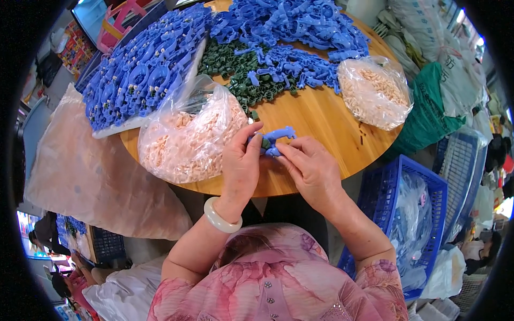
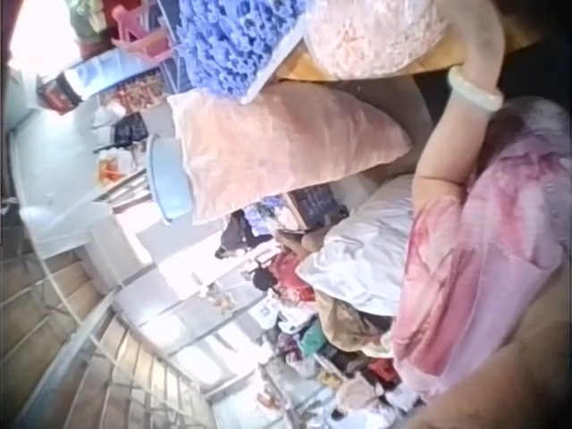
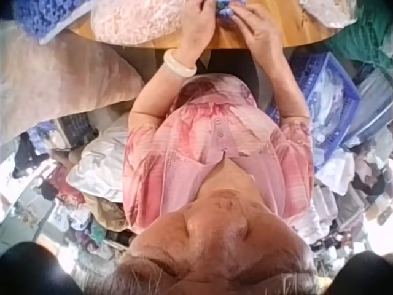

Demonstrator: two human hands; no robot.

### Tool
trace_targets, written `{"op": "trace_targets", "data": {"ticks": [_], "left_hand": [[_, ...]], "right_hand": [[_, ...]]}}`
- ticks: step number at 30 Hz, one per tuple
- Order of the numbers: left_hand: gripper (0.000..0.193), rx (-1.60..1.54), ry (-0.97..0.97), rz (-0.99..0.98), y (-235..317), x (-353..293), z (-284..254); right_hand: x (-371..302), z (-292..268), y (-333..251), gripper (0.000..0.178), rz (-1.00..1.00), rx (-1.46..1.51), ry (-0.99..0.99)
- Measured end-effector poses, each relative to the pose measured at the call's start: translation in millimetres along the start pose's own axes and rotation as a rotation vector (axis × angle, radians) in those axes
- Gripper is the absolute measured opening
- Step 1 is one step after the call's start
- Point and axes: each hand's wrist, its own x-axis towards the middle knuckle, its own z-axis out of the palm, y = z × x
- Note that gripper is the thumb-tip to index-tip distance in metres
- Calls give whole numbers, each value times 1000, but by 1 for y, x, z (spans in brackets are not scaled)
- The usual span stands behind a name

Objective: Assembling small plastic components by hand at a workbench.

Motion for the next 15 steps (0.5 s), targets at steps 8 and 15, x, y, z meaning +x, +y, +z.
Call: {"op": "trace_targets", "data": {"ticks": [8,15], "left_hand": [[23,39,-8,6,5,-3,-1],[24,88,-18,4,19,-5,0]], "right_hand": [[2,-3,-2,25,-168,-150,42],[3,-4,-3,25,-204,-185,41]]}}
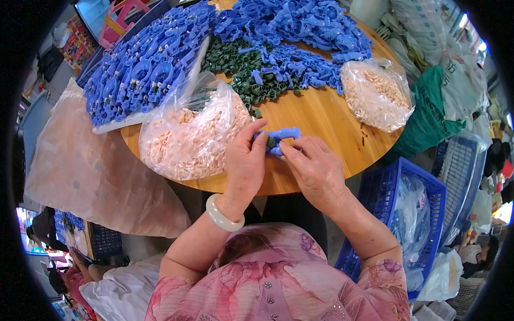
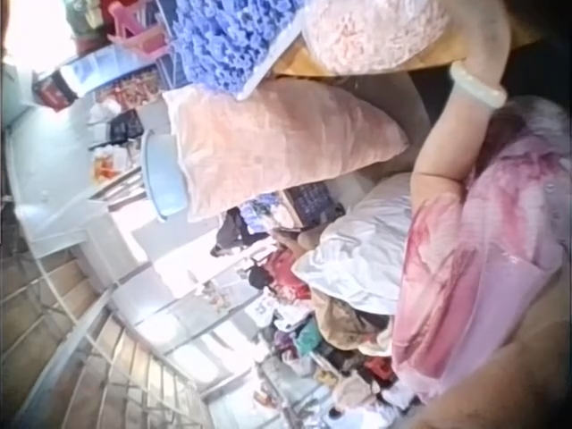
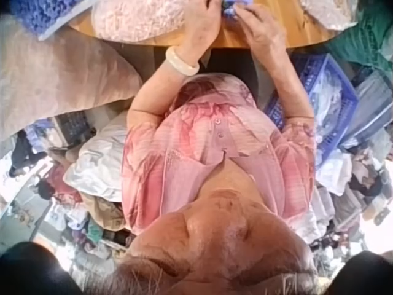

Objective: Assembling small plastic components by hand at a workbench.

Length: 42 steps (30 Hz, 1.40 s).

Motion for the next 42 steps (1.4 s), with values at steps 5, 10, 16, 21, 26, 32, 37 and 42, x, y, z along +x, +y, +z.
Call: {"op": "trace_targets", "data": {"ticks": [5,10,16,21,26,32,37,42], "left_hand": [[25,12,4,5,-6,5,3],[25,13,-14,24,-1,6,1],[25,-69,-36,-8,-10,4,-1],[26,-183,-96,70,-3,3,-8],[28,-24,-214,265,14,8,-17],[31,75,-384,366,25,27,-29],[32,339,-444,404,49,43,-31],[40,477,-471,494,72,55,-27]], "right_hand": [[1,3,2,28,-9,-8,20],[1,4,8,29,-83,-34,30],[0,-5,12,26,-97,70,34],[-10,-8,40,34,296,386,106],[-12,0,50,42,652,1089,-185],[-4,7,67,40,413,990,-59],[22,-3,73,38,137,619,103],[33,-10,79,38,-5,385,165]]}}
